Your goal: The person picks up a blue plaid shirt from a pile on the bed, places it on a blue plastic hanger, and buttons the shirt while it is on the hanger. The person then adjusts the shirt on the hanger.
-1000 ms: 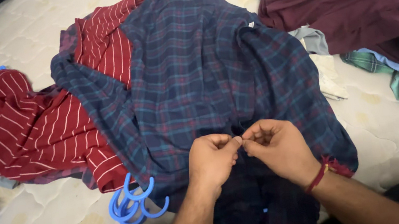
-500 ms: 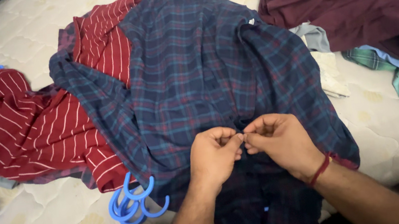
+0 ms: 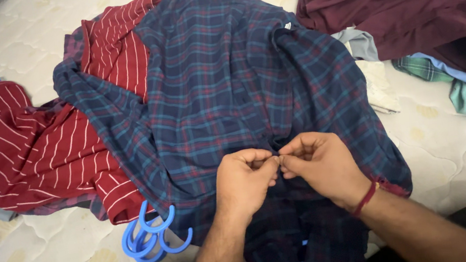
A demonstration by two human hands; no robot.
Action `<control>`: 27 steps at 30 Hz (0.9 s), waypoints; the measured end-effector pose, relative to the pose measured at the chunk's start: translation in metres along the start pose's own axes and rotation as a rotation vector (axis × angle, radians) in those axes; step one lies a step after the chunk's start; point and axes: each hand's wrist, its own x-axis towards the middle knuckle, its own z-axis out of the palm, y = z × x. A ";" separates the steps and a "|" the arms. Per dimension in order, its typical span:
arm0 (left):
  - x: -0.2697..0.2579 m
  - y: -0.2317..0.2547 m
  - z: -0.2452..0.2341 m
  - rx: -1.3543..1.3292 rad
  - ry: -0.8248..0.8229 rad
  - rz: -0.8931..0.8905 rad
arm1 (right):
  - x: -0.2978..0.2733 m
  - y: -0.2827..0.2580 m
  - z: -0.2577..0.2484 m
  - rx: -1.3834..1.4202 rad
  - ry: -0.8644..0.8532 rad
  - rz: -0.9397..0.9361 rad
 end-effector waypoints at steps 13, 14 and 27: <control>0.004 -0.003 -0.002 0.050 0.021 -0.034 | 0.003 -0.005 -0.002 -0.024 -0.043 0.061; 0.004 -0.003 -0.002 0.066 0.015 -0.034 | 0.003 -0.004 -0.002 -0.031 -0.037 0.047; 0.008 -0.015 -0.007 0.028 0.007 -0.180 | 0.002 -0.011 -0.004 -0.221 -0.079 0.059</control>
